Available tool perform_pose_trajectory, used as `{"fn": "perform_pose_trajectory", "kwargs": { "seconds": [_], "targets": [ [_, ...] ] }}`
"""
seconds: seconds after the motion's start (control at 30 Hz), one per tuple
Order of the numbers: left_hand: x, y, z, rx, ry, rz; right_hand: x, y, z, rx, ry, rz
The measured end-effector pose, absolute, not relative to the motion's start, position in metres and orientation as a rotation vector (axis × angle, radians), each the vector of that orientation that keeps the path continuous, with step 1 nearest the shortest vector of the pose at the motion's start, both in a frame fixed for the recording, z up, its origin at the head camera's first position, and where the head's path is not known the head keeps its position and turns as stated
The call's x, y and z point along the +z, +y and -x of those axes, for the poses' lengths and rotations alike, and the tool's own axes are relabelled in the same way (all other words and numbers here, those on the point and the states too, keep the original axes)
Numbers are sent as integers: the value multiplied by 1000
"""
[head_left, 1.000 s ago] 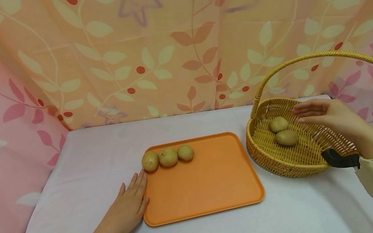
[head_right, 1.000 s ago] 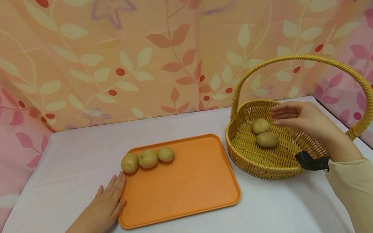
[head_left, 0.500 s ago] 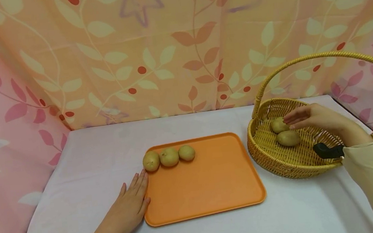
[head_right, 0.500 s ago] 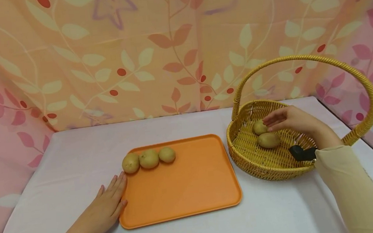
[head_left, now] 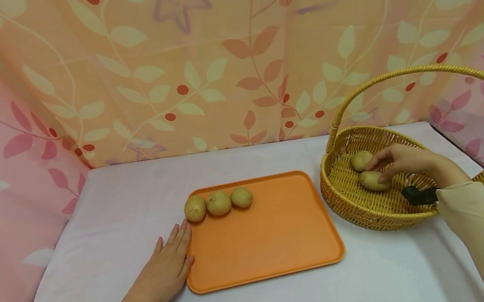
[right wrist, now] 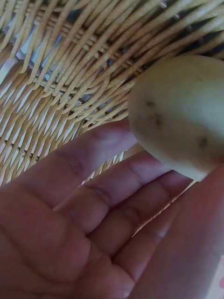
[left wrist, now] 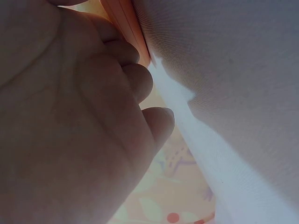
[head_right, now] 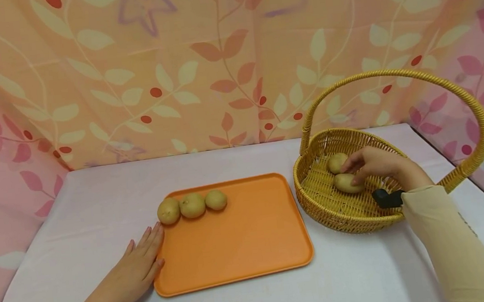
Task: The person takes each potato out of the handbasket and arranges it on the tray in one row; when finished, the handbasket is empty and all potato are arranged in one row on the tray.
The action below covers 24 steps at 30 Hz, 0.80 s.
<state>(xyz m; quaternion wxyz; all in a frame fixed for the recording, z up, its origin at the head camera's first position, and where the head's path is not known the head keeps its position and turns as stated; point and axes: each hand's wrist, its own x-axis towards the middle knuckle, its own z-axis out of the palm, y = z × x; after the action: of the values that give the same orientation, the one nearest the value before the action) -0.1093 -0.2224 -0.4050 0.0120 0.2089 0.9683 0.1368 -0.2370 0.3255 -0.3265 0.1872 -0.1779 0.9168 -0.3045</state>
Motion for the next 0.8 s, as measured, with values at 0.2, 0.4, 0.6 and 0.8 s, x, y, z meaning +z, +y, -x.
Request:
{"fn": "perform_pose_trajectory", "kwargs": {
  "seconds": [0.2, 0.4, 0.6, 0.8],
  "targets": [
    [-405, -222, 109, 431, 3016, -648, -327, 325, 237, -833, 2570, 535],
    [-404, -222, 109, 432, 3022, -651, -328, 323, 237, -880, 2465, 527],
    [-404, -223, 109, 431, 3023, -652, -330, 322, 235, -866, 2391, 506],
    [-405, -222, 109, 439, 3009, -645, -330, 323, 233, -843, 2421, 517]
  ]
}}
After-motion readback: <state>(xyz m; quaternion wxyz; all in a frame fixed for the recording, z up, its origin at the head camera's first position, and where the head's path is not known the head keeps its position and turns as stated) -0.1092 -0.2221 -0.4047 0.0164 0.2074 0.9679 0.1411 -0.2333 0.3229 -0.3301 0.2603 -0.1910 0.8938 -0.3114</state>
